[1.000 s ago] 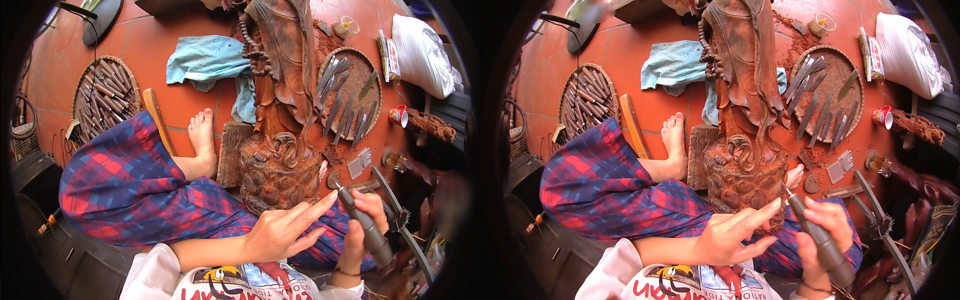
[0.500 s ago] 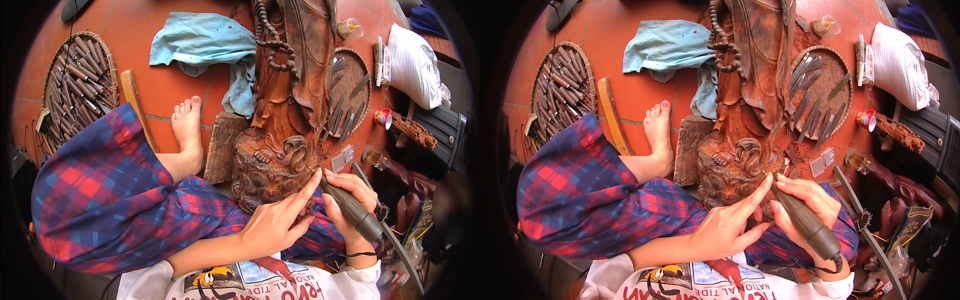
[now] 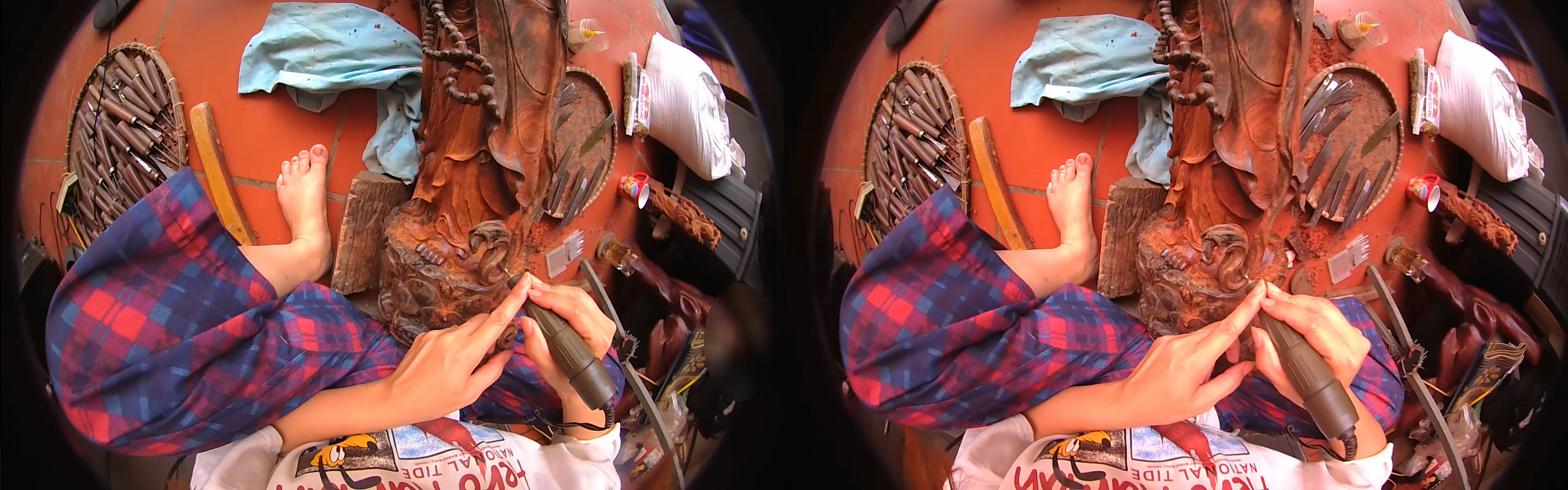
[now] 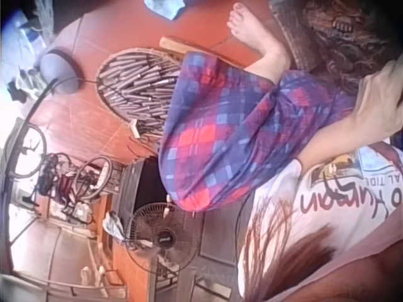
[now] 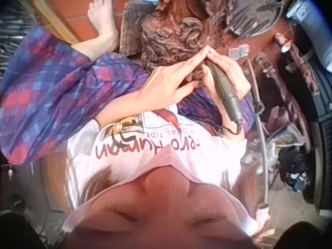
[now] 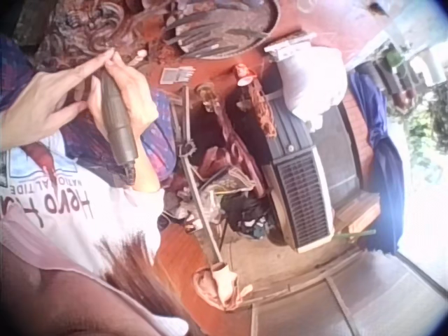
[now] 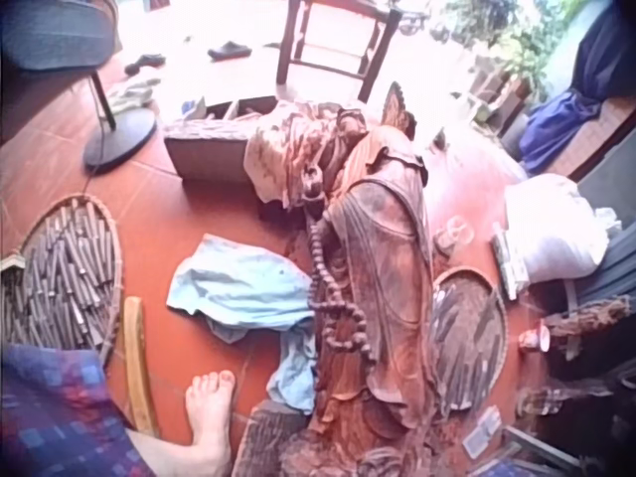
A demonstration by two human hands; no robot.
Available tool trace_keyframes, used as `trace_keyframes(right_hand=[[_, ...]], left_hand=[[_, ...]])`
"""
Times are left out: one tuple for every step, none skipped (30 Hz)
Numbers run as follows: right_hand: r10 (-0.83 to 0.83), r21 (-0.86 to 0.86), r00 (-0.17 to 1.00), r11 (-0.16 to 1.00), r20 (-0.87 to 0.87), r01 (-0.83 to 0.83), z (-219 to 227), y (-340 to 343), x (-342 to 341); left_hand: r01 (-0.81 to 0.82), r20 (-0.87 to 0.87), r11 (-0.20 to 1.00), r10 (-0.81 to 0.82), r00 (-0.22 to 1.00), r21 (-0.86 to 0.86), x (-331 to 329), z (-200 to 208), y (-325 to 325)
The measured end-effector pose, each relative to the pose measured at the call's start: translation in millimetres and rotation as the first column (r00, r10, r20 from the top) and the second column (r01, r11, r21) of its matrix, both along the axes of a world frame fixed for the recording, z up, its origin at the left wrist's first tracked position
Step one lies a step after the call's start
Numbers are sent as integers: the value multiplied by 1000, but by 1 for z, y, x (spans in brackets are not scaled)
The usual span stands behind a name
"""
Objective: The person sits on the floor and uses a rotary carving tool to refine the details of a large wooden sculpture. They hold the tool with both hands, carefully working on the intricate patterns of the wood while surrounded by various carving chisels and tools.
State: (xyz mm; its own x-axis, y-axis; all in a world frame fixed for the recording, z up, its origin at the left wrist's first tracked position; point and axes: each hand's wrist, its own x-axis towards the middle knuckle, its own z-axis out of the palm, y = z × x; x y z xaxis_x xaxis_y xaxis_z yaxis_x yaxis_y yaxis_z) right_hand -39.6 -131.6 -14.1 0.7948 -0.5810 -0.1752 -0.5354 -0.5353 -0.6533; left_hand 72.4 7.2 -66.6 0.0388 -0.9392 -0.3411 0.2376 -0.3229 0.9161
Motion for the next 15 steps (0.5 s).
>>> trace_keyframes(right_hand=[[2, -4, 1000, 1000, -8, -2, 0, -1, 2], [-9, 1, 1000, 1000, -7, 9, 1, -2, 4], [-10, -21, 1000, 1000, -9, 10, 1, -3, 5], [-11, -42, 1000, 999, -11, 10, 2, -3, 7], [-6, -61, 1000, 998, -10, 5, 1, -4, 9], [42, -98, 999, 994, 34, -39, -1, -8, 10], [51, -116, 998, 992, 27, -48, -1, -9, 11], [61, -135, 998, 989, 20, -58, -1, -10, 13], [71, -153, 997, 986, 13, -68, -1, -11, 14], [63, -147, 998, 987, 6, -61, -1, -9, 15], [58, -145, 998, 988, -2, -57, -1, -7, 14], [52, -142, 999, 988, -9, -53, -1, -5, 12], [46, -140, 999, 989, -16, -48, 0, -3, 11], [51, -144, 998, 988, -21, -54, 1, -2, 10], [55, -135, 998, 989, -16, -56, 1, -1, 9]], left_hand=[[-27, 7, 999, 28, 1000, -23, -1, -2, -1], [-37, 2, 999, 37, 999, -30, -1, -2, -3], [-47, -4, 998, 47, 999, -36, -1, -2, -5], [-51, -5, 998, 51, 999, -42, 0, -2, -7], [-61, -3, 997, 61, 998, -47, 1, -2, -8], [-66, 4, 997, 66, 998, -51, 2, -3, -9], [-70, 10, 996, 71, 997, -56, 2, -3, -10], [-85, 4, 994, 86, 996, -66, 0, -4, -11], [-100, -2, 992, 100, 995, -76, -1, -5, -12], [-115, -9, 990, 115, 993, -85, -3, -6, -12], [-127, -19, 988, 126, 992, -90, -3, -6, -11], [-139, -28, 986, 137, 990, -94, -4, -5, -9], [-150, -38, 984, 147, 988, -98, -5, -4, -8], [-122, -43, 989, 118, 992, -84, -5, -3, -6], [-93, -49, 993, 89, 995, -70, -6, -2, -3]])
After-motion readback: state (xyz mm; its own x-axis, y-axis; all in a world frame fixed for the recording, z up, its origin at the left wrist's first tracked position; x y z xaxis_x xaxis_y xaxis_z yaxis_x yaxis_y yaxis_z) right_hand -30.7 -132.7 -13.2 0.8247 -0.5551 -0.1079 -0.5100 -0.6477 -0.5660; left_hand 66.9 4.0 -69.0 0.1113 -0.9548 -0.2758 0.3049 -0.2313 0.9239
